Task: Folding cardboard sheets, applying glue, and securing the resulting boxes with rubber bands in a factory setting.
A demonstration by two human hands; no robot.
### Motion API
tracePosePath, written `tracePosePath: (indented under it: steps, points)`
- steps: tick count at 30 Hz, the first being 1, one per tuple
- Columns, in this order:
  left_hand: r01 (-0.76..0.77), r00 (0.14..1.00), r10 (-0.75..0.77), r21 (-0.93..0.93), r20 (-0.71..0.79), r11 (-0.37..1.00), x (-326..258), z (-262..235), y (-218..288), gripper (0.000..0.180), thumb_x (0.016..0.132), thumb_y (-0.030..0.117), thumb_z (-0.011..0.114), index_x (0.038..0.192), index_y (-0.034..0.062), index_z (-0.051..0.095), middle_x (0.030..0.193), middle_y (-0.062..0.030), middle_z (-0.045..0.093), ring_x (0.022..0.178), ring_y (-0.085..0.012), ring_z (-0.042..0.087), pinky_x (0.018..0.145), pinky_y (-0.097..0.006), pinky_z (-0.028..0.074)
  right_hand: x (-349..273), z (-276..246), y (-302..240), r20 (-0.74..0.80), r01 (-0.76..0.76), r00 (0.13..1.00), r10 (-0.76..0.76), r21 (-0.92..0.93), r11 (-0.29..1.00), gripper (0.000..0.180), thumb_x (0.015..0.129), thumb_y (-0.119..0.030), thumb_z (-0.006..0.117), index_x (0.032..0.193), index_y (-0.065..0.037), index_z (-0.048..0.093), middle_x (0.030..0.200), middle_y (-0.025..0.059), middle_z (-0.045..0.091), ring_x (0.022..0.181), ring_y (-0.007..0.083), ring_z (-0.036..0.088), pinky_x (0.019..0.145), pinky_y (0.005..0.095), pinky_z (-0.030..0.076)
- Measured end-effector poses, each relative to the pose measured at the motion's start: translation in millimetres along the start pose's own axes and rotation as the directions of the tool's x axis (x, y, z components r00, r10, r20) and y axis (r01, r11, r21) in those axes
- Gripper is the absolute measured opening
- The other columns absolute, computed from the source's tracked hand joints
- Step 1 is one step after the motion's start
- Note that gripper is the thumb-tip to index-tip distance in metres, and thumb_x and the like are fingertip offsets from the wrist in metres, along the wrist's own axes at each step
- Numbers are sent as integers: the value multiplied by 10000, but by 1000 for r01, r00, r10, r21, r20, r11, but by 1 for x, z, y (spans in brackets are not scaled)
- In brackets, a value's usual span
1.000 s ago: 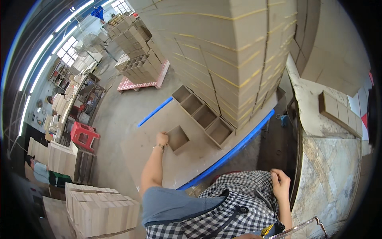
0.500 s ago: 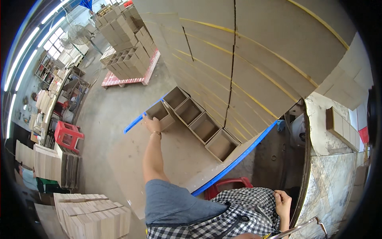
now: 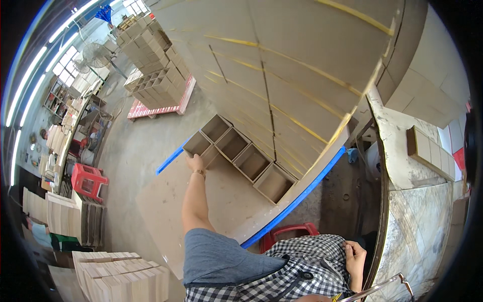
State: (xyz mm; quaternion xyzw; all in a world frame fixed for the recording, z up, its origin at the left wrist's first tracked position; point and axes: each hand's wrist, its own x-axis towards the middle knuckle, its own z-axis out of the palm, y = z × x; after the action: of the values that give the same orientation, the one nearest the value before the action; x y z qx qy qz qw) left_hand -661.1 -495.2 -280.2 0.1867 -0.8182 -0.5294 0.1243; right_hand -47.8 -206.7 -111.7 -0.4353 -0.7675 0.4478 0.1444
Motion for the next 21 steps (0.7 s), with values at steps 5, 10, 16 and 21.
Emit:
tracePosePath:
  steps: [5, 10, 16, 21]
  points:
    - [-415, 907, 418, -58, 53, 908, -86, -19, 56, 558, 857, 170, 569, 1352, -31, 408, 1411, -240, 389, 1331, -372, 338, 1094, -405, 284, -24, -25, -16, -134, 91, 986, -98, -58, 994, 156, 845, -44, 582, 960, 27, 659, 893, 170, 684, 824, 289, 671, 758, 331, 515]
    - [-859, 354, 769, -139, 533, 492, -308, -66, 126, 341, 848, -47, 498, 1189, -60, 507, 1054, -237, 546, 1047, -396, 490, 947, -465, 375, -62, -79, -26, -390, 245, 881, -268, -108, 964, 261, 781, -6, 657, 1042, -25, 641, 896, 135, 652, 823, 287, 640, 729, 337, 511]
    - [-252, -345, 855, -916, 387, 313, -555, -40, 192, 218, 755, -57, 687, 946, 46, 663, 853, -115, 569, 751, -254, 561, 633, -314, 485, -157, -140, 13, -728, 3, 658, -191, -251, 968, 218, 755, -19, 691, 968, -44, 651, 741, 109, 595, 654, 255, 603, 578, 328, 472]
    - [86, -634, 774, -995, -15, 52, -697, -6, 301, 198, 762, -71, 644, 921, 47, 654, 826, -133, 632, 712, -309, 602, 639, -362, 491, -271, -167, 56, -984, -664, 173, -41, -148, 733, 163, 880, -149, 577, 981, -40, 642, 840, 162, 636, 767, 326, 613, 683, 404, 475]
